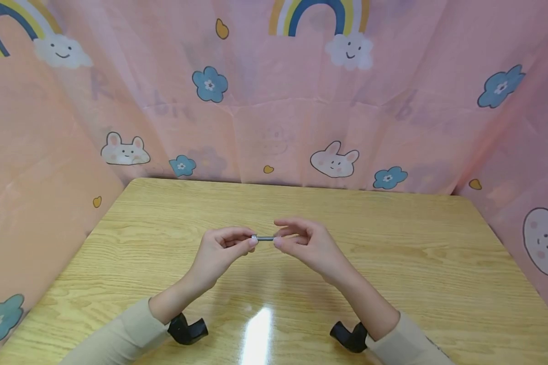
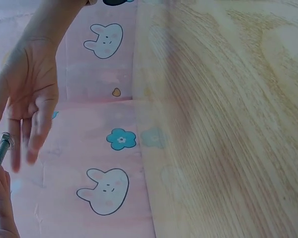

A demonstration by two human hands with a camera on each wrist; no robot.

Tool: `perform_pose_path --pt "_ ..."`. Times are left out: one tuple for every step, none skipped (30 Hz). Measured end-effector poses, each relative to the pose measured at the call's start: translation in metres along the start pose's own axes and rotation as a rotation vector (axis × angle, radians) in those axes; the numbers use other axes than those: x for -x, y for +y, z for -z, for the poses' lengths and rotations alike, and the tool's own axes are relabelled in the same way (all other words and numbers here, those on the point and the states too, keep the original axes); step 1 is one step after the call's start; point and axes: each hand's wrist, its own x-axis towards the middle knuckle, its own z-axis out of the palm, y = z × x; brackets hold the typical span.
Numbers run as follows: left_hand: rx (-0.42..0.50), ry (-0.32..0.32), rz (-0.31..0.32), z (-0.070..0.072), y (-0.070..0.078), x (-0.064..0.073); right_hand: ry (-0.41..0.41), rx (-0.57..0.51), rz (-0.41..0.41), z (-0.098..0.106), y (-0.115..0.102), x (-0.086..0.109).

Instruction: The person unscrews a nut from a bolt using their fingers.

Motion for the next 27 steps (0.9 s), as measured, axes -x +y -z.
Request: perform_pose_path --pt "0.002 0.0 -0.001 0.0 0.0 0.0002 -0.006 0.0 -0.008 0.0001 0.0004 -0.0001" --pt "0.003 -0.001 -0.002 -0.0001 0.0 0.0005 -0.012 -0.003 -0.017 0.0003 0.001 -0.0001" --pt "0.003 -0.002 -0.004 0.0 0.0 0.0009 -0.017 -0.009 -0.022 0.0005 0.0016 0.0" --pt "0.003 -0.004 -0.005 0.0 -0.0001 0.0013 -0.019 -0.016 -0.026 0.0008 0.0024 0.0004" --pt "0.003 -0.005 -0.005 0.0001 -0.0001 0.0019 -0.019 -0.016 -0.026 0.001 0.0032 0.0009" --pt "0.001 -0.007 -0.006 0.0002 -0.0001 0.0023 -0.016 -0.015 -0.02 0.0011 0.0039 0.0014" --pt "-0.001 -0.008 -0.006 0.0003 -0.0002 0.0026 -0.013 -0.016 -0.014 0.0012 0.0045 0.002" --pt "-0.001 -0.009 -0.004 0.0004 -0.0003 0.0029 -0.008 -0.016 -0.005 0.0011 0.005 0.0024" --pt "-0.002 -0.009 -0.003 0.0004 -0.0005 0.0031 -0.005 -0.019 0.004 0.001 0.0054 0.0028" --pt "-0.002 -0.009 -0.001 0.0004 -0.0008 0.0031 -0.004 -0.021 0.007 0.0007 0.0058 0.0031" --pt "-0.002 -0.008 -0.001 0.0004 -0.0011 0.0032 -0.002 -0.015 0.008 0.0003 0.0061 0.003" --pt "-0.002 -0.008 -0.002 0.0003 -0.0016 0.0031 -0.004 -0.018 0.008 -0.0001 0.0063 0.0028" --pt "0.0 -0.008 -0.001 0.0002 -0.002 0.003 -0.007 -0.019 0.005 -0.0006 0.0064 0.0024" --pt "0.001 -0.008 -0.002 0.0001 -0.0023 0.0029 -0.011 -0.018 0.003 -0.001 0.0065 0.0019" --pt "0.0 -0.008 -0.004 0.0 -0.0026 0.0027 -0.014 -0.016 -0.001 -0.0014 0.0065 0.0014" --pt "0.0 -0.007 -0.006 -0.0001 -0.0027 0.0026 -0.014 -0.008 -0.003 -0.0017 0.0063 0.0007" --pt "-0.001 -0.007 -0.009 -0.0002 -0.0029 0.0024 -0.013 0.002 -0.002 -0.0019 0.0061 0.0003" --pt "-0.001 -0.007 -0.011 -0.0003 -0.0029 0.0022 -0.01 0.003 0.0 -0.0018 0.0059 0.0" --pt "-0.001 -0.008 -0.013 -0.0003 -0.0028 0.0019 -0.006 0.01 0.001 -0.0016 0.0057 -0.0001" --pt "-0.003 -0.009 -0.015 -0.0003 -0.0026 0.0017 -0.002 0.016 0.006 -0.0013 0.0055 -0.0003" --pt "-0.001 -0.01 -0.015 -0.0004 -0.0025 0.0014 0.004 0.021 0.009 -0.0009 0.0054 -0.0003" --pt "0.001 -0.009 -0.013 -0.0004 -0.0025 0.0011 0.009 0.025 0.013 -0.0004 0.0053 -0.0003" --pt "0.007 -0.011 -0.01 -0.0005 -0.0024 0.0007 0.015 0.025 0.017 0.0001 0.0052 -0.0003" --pt "0.012 -0.012 -0.006 -0.0006 -0.0023 0.0004 0.017 0.021 0.015 0.0005 0.005 -0.0003" --pt "0.017 -0.013 -0.002 -0.0007 -0.0023 0.0001 0.018 0.015 0.011 0.0009 0.0047 -0.0004" --pt "0.022 -0.012 0.004 -0.0009 -0.0022 -0.0004 0.016 0.006 0.006 0.0013 0.0044 -0.0006" --pt "0.027 -0.011 0.008 -0.001 -0.0022 -0.0007 0.015 0.0 -0.002 0.0018 0.004 -0.0009"
